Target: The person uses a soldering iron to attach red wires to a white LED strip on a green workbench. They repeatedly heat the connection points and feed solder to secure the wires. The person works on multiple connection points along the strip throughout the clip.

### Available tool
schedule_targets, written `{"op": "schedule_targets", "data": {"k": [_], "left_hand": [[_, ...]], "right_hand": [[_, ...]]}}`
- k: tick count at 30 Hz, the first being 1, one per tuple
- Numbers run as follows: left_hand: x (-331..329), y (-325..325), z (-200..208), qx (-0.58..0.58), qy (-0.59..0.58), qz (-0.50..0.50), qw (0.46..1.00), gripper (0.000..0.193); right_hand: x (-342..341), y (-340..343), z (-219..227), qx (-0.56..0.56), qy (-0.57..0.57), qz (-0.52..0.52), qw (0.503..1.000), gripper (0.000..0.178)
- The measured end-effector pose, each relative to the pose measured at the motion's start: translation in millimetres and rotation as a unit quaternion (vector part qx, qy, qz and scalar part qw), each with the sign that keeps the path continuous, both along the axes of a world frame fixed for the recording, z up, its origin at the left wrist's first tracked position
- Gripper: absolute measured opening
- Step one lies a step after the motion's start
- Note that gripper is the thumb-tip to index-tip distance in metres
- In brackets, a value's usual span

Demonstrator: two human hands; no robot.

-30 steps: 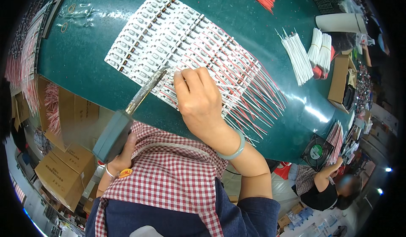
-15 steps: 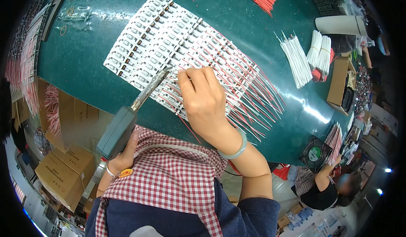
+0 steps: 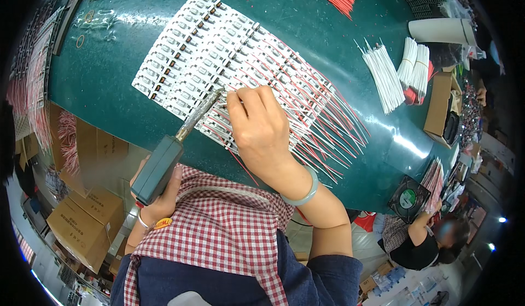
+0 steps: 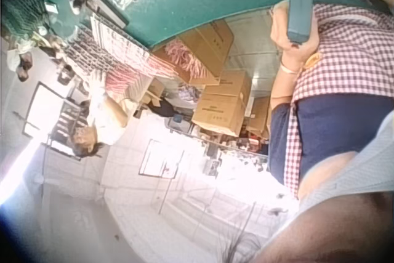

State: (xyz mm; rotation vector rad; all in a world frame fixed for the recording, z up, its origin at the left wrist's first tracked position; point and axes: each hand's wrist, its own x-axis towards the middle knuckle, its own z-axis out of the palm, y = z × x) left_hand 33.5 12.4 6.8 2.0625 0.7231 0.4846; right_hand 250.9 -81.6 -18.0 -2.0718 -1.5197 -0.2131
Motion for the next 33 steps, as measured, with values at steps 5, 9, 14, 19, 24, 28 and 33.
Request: {"op": "schedule_targets", "data": {"k": [5, 9, 14, 19, 24, 28, 33], "left_hand": [[-9.9, -0.9, -4.6, 0.044, 0.016, -0.006, 0.999, 0.022], [-20.1, -3.7, -9.0, 0.019, 0.022, 0.007, 1.000, 0.023], [-17.9, -2.7, -9.9, 0.010, 0.039, 0.011, 0.999, 0.026], [-14.9, -1.9, -8.4, -0.019, 0.031, 0.012, 0.999, 0.026], [-7.3, 0.0, -8.2, -0.004, 0.025, -0.003, 1.000, 0.022], [4.2, 2.5, 0.7, 0.004, 0.016, -0.008, 1.000, 0.020], [15.2, 3.8, 9.4, -0.004, 0.016, 0.000, 1.000, 0.019]], "right_hand": [[2.1, -0.3, 0.1, -0.003, -0.003, -0.002, 1.000, 0.030], [2.2, -0.7, 0.9, -0.009, 0.005, -0.005, 1.000, 0.030], [5.2, -1.3, 4.6, 0.014, 0.019, 0.003, 1.000, 0.032], [6.6, 0.2, 5.3, 0.015, 0.023, -0.013, 1.000, 0.031], [6.3, 1.5, 3.4, 0.002, 0.024, -0.024, 0.999, 0.031], [6.2, 1.0, 4.7, -0.001, 0.023, -0.028, 0.999, 0.030], [7.3, 1.2, 5.6, -0.007, 0.024, -0.031, 0.999, 0.030]]}}
